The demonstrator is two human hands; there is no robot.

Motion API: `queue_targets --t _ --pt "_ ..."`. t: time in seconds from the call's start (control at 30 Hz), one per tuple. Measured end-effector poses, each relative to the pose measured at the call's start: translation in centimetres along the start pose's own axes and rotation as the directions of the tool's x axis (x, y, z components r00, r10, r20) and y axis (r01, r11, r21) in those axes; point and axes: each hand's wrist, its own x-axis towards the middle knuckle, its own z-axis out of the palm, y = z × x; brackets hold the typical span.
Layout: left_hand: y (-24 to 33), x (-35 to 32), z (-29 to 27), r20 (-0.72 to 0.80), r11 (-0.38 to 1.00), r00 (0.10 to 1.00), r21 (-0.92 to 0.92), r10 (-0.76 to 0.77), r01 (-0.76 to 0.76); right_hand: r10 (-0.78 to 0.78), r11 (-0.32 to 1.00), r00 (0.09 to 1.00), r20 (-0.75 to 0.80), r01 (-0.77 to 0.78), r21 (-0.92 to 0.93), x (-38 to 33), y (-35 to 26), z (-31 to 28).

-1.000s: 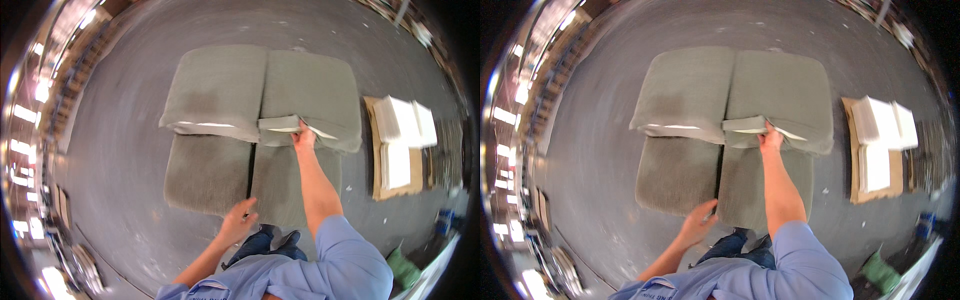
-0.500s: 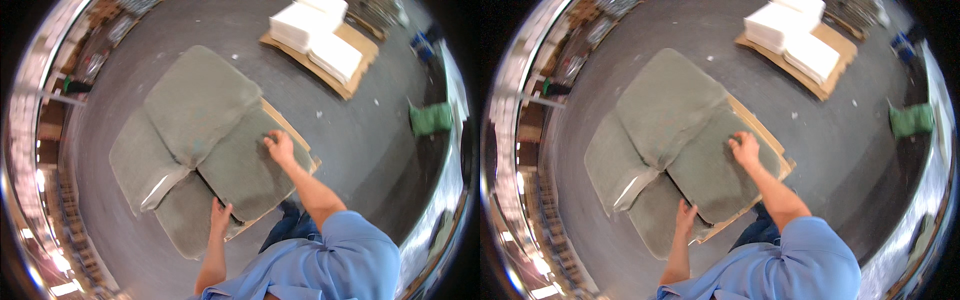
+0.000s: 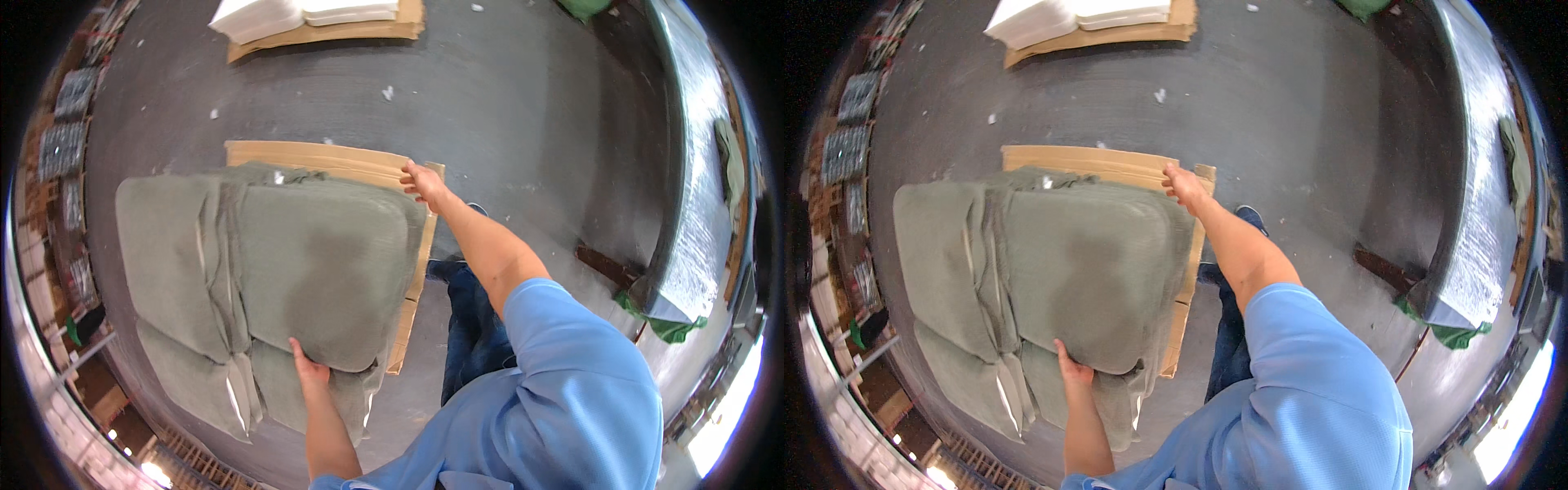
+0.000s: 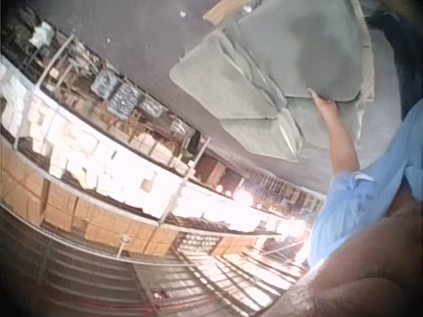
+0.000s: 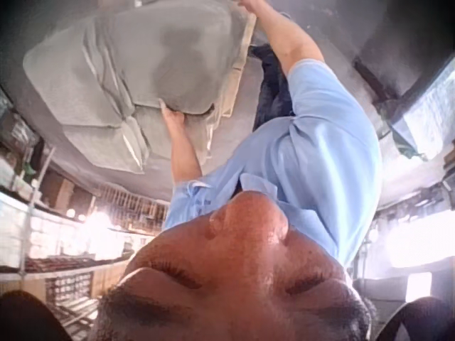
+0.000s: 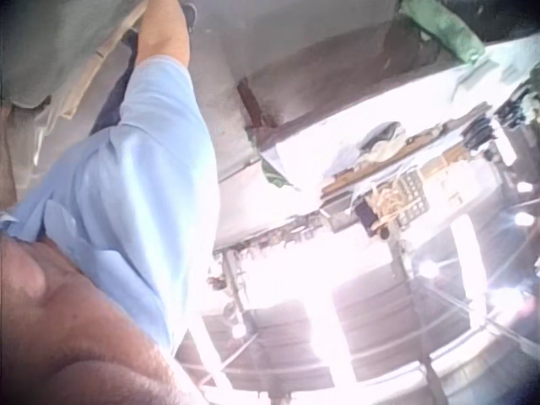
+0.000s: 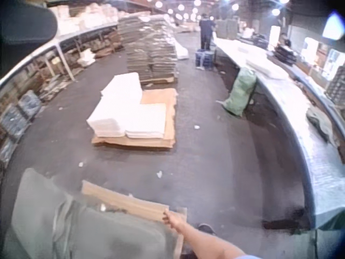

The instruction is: The person folds a green fabric cushion cover and places it on a stack. Then the person picks up a white foam cushion, places it on a table, and stuffs it with white filling material from a green bag. Finally, the person covers the foam with a white sheet.

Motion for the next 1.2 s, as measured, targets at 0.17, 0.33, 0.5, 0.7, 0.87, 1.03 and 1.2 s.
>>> queue_targets --t 0.17,0.33,0.5,0.7,0.87,1.03,1.2 --pt "-0.7 -0.4 1.0 -0.076 0.998 0.997 0.058 0.007 -0.002 0.213 0.976 0.975 -0.065 -0.209 0.062 2.3 9.6 -2.7" --pt "-8.6 -4.4 0.3 -0.029 0.852 0.878 0.259 0.478 -0.455 0.108 0.982 0.993 -0.056 -0.098 0.163 4.7 10.2 0.1" --pt "-20.6 -8.4 2.0 -0.194 0.891 0.932 -0.404 -0.305 0.207 -0.031 0.995 0.993 0.113 0.042 -0.094 8.8 5.8 1.8" --pt "-22.9 3.4 6.5 -0.286 0.748 0.905 -0.661 -0.315 0.052 0.204 0.866 0.897 0.393 0.022 -0.5 10.4 1.3 6.4" --pt "-23.7 9.6 5.5 -0.106 0.604 0.99 -0.785 0.089 -0.139 0.364 0.797 0.821 0.441 -0.029 -0.604 11.4 0.4 8.5" --pt "-24.1 10.3 5.0 -0.205 0.67 0.966 -0.696 0.161 -0.259 0.424 0.729 0.752 0.504 0.046 -0.683 11.6 -0.8 9.1" --pt "-23.9 10.9 5.3 -0.244 0.722 0.95 -0.62 0.194 -0.307 0.376 0.722 0.793 0.478 0.072 -0.688 11.4 -0.6 8.6"
